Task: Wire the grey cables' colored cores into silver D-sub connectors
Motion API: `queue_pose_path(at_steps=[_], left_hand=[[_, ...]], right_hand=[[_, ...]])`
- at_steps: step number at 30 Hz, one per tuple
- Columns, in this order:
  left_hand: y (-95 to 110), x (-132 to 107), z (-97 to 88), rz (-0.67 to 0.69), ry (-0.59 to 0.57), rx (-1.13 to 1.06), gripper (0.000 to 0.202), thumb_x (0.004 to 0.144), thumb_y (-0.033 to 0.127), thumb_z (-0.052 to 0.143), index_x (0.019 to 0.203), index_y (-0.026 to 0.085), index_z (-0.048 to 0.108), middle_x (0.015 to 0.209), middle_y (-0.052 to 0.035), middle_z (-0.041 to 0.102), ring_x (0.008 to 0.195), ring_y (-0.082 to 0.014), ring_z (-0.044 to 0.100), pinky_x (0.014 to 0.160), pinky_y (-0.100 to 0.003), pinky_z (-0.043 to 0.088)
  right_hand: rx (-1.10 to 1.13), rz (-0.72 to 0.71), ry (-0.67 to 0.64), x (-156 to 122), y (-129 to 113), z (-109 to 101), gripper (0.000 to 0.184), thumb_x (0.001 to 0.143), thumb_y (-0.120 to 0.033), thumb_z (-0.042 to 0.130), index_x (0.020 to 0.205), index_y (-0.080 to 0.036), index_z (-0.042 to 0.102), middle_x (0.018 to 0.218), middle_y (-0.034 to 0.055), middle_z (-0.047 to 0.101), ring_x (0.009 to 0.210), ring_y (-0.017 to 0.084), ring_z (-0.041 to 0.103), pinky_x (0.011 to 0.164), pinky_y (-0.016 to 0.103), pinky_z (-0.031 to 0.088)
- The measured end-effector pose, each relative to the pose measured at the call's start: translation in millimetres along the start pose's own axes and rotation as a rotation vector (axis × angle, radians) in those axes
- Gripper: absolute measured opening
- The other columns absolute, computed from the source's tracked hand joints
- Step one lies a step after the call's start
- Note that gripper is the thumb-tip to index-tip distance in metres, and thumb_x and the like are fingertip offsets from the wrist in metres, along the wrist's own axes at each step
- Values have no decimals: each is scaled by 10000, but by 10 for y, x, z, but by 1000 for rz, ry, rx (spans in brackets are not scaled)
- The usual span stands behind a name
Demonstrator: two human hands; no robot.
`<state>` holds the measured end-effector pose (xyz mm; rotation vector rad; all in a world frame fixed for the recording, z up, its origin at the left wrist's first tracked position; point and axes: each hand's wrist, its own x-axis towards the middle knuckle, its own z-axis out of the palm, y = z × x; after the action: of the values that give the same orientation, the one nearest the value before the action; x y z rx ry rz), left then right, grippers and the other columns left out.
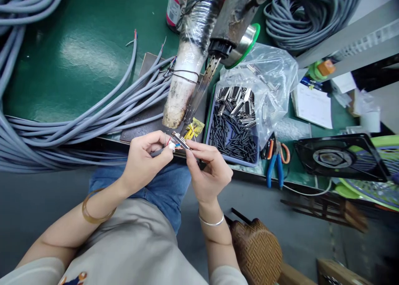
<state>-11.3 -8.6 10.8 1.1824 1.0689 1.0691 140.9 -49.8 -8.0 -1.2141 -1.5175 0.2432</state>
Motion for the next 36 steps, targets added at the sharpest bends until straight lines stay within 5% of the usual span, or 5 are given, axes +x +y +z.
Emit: queue_pose_path(at_steps=[21,36], left_hand=[[9,31,17,113,15,124,135,788,195,610,667,145,643,559,28,516,459,-48,399,437,-172,320],[-68,5,32,213,58,218,124,835,156,600,714,151,628,627,22,591,482,-42,413,458,-164,354]], right_hand=[[36,86,-1,17,33,-6,155,881,-80,710,923,-228,690,1002,21,807,934,170,783,779,317,671],[-74,-52,16,16,51,28,196,872,-73,715,966,-241,675,1040,33,809,928,185,788,798,346,663]])
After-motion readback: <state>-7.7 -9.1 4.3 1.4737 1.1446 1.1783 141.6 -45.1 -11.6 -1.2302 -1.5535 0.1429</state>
